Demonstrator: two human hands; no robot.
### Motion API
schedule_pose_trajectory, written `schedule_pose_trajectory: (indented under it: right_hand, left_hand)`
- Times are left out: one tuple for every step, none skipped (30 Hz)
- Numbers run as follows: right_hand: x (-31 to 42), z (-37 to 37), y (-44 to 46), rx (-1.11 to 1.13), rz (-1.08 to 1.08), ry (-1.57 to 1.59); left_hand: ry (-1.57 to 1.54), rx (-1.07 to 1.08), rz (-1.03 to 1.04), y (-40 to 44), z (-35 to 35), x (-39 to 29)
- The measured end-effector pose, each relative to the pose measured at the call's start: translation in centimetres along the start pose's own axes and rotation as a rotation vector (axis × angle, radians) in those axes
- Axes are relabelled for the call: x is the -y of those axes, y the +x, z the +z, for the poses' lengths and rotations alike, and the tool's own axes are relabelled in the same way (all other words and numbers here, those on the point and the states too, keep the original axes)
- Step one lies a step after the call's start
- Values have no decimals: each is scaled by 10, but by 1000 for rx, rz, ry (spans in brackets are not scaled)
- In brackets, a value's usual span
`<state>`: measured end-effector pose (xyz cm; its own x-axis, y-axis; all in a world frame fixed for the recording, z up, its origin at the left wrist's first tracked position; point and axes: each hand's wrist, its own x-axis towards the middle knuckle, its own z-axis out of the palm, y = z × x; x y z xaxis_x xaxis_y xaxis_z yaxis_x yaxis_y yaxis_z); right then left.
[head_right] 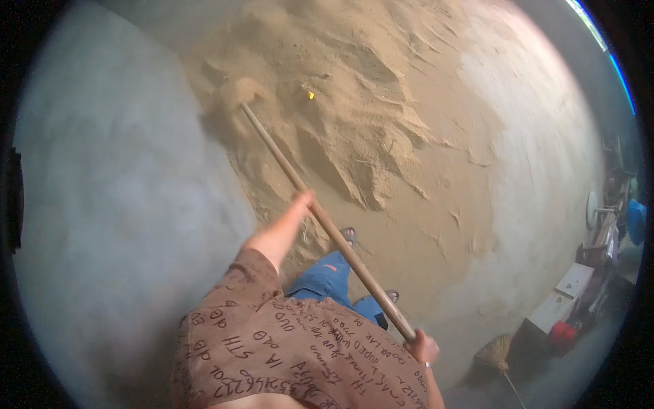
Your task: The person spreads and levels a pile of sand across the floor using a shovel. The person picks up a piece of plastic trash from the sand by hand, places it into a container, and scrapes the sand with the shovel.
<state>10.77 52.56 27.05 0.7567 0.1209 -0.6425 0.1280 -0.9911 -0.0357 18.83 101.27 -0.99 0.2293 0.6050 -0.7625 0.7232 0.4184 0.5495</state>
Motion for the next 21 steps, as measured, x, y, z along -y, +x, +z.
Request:
schedule_pose_trajectory:
  right_hand:
    - [29, -20, 16, 41, -129, 116]
    - [53, -42, 31, 83, -260, 232]
    - [82, -83, 34, 307, -244, 466]
    - [94, -113, 28, 533, -221, 702]
    - [87, -110, 25, 540, -216, 718]
    - [76, -106, 24, 546, -211, 736]
    - [66, -100, 26, 550, -208, 754]
    - [46, -88, 24, 429, -244, 664]
    - [15, -67, 15, 308, -275, 574]
    - [-17, -48, 4, 187, -303, 483]
    - [-50, -31, -10, 119, -245, 342]
    - [-86, -15, -26, 53, -186, 199]
    - [-150, 6, -60, 3, -86, 81]
    - [-196, 18, -82, -43, 17, -41]
    - [-238, 26, -102, -126, 44, -112]
    - [-281, 34, -122, -207, 68, -183]
    - [-335, 40, -141, -282, 19, -197]
    - [-382, 44, -158, -361, -22, -195]
    - [-409, 33, -176, -399, 3, -224]
    - [-434, 14, -202, -424, 30, -265]
    - [-462, 0, -226, -431, 70, -328]
  left_hand:
    - [81, -104, 112, 20, -24, -34]
    - [90, -109, 126, 20, -46, -77]
    - [182, -270, 209, 48, -61, -94]
    - [220, -314, 202, 24, -75, -123]
    - [257, -357, 199, -9, -85, -148]
    - [222, -321, 202, -6, -83, -137]
    - [187, -285, 208, 4, -79, -121]
    - [152, -249, 215, 0, -75, -108]
    - [-10, -130, 207, -46, -63, -93]
    - [-122, 6, 86, -63, -46, -64]
    - [-232, 143, -38, -71, -27, -28]
    - [-410, 287, -172, -76, -4, 17]
    - [-509, 281, -153, -136, 53, 89]
    - [-560, 291, -309, -168, 81, 125]
    - [-553, 302, -341, -205, 110, 155]
    - [-546, 311, -376, -241, 138, 190]
    - [-528, 347, -398, -271, 167, 227]
    - [-496, 386, -409, -297, 194, 257]
    - [-460, 399, -413, -331, 221, 277]
    - [-427, 411, -434, -373, 242, 297]
    - [-301, 459, -423, -425, 249, 296]
